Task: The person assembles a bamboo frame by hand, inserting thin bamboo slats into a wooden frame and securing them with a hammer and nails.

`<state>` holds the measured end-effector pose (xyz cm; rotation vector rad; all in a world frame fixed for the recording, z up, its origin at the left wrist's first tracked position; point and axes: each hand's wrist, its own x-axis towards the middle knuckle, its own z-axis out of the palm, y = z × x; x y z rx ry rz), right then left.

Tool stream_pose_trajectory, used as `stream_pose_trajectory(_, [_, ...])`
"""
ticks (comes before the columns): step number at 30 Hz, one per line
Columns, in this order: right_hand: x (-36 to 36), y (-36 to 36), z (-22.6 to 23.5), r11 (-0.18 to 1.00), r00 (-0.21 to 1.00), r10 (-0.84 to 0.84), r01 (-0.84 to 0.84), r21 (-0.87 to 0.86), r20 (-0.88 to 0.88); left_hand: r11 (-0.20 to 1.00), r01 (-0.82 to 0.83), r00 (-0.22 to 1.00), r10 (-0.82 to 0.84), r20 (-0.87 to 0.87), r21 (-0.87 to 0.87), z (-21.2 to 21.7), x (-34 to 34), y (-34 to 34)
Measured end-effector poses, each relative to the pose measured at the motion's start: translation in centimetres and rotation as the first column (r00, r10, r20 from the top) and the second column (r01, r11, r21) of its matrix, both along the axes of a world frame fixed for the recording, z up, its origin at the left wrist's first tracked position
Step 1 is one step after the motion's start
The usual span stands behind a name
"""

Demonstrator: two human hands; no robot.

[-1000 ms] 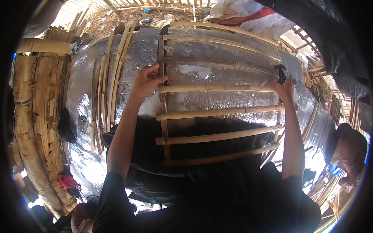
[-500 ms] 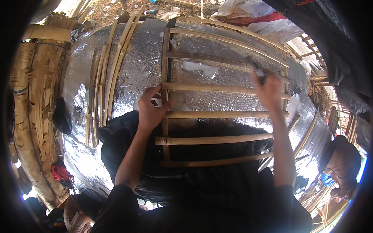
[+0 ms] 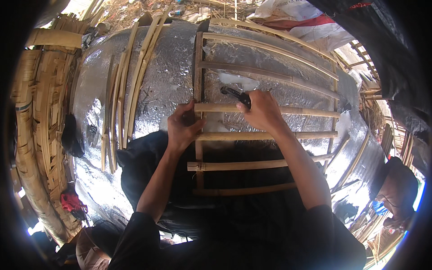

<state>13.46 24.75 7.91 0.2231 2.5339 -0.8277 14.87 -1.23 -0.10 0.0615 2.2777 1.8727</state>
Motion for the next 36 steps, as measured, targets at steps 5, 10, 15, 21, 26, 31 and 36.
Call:
stream_pose_trajectory(5, [0.4, 0.1, -0.8, 1.0, 0.997, -0.02, 0.02, 0.005, -0.071, 0.996, -0.025, 0.974, 0.004, 0.225, 0.088, 1.1, -0.1, 0.3])
stream_pose_trajectory(10, [0.1, -0.4, -0.3, 0.999, 0.999, -0.027, 0.026, -0.019, -0.037, 0.994, -0.034, 0.988, 0.018, 0.155, 0.104, -0.1, -0.1, 0.3])
stream_pose_trajectory(15, [0.1, 0.3, -1.2, 0.998, 0.999, -0.041, 0.041, -0.055, -0.003, 0.991, -0.029, 0.983, 0.005, 0.185, 0.129, 1.7, -0.7, 0.4])
stream_pose_trajectory(21, [0.0, 0.5, -1.4, 0.996, 0.998, -0.022, 0.016, -0.089, -0.066, 0.988, -0.071, 0.995, 0.079, 0.052, -0.139, 1.7, -2.0, 0.9])
stream_pose_trajectory(26, [0.2, 0.7, -1.5, 0.997, 0.997, -0.013, 0.007, -0.081, -0.071, 0.982, -0.083, 0.983, 0.108, 0.146, -0.169, 2.6, -2.2, 1.5])
stream_pose_trajectory(31, [1.2, 1.4, -3.3, 0.98, 0.917, -0.09, 0.01, -0.201, -0.389, 0.986, -0.155, 0.978, 0.161, 0.134, -0.057, 2.2, -1.9, 1.6])
stream_pose_trajectory(36, [1.9, 8.9, -2.2, 0.88, 0.853, -0.47, 0.432, -0.198, -0.227, 0.986, -0.166, 0.972, 0.164, 0.166, -0.006, 1.3, -1.9, 1.3])
